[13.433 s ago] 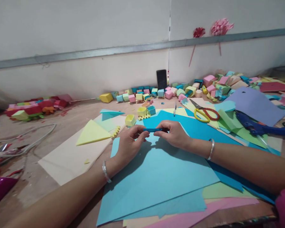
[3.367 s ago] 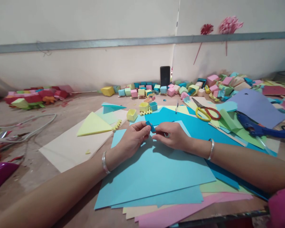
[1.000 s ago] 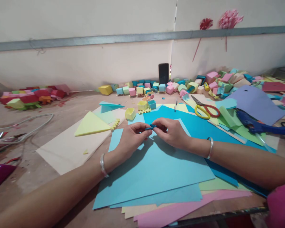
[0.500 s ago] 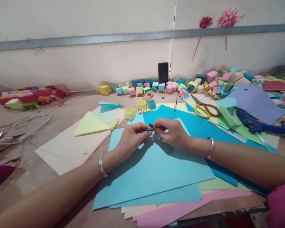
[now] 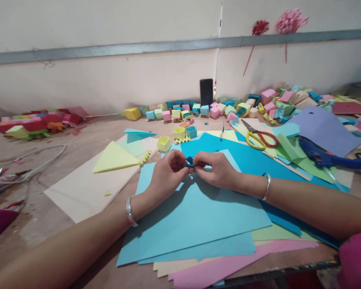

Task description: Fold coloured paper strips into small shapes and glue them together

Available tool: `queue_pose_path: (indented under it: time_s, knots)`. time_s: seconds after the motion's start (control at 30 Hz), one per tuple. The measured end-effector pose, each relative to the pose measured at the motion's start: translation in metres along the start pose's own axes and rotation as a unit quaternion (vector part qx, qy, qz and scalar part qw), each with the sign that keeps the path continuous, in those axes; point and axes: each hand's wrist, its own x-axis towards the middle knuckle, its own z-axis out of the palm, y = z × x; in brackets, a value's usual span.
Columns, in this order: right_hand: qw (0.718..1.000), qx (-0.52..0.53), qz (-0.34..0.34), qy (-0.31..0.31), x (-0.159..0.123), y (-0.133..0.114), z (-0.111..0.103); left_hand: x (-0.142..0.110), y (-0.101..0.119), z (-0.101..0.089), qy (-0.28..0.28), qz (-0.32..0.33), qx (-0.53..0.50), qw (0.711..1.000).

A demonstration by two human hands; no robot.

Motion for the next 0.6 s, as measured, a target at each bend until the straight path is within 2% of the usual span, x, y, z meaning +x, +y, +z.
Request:
queue_pose_path:
  time_s: [0.1,0.2,0.4,0.6]
  knots:
    - [1.000,0.003,-0.003,-0.005,0.0002,-0.0006,0.0000,0.0004,-0.0017,0.0000,-0.014,-0.016,-0.029,0.999]
    - [1.000,0.017,0.020,-0.005,0.0003,-0.0002,0.0004,0.0002,0.0001,-0.0006,-0.040,-0.023,-0.011,0.999]
    - [0.996,0.056,0.073,-0.003,0.0012,0.0019,0.0020,-0.0012,0.0008,-0.0011,-0.036,-0.040,-0.005,0.999]
    - [0.991,0.085,0.108,-0.001,0.0019,0.0022,0.0040,-0.0007,-0.0026,-0.0012,-0.022,-0.020,0.014,0.999]
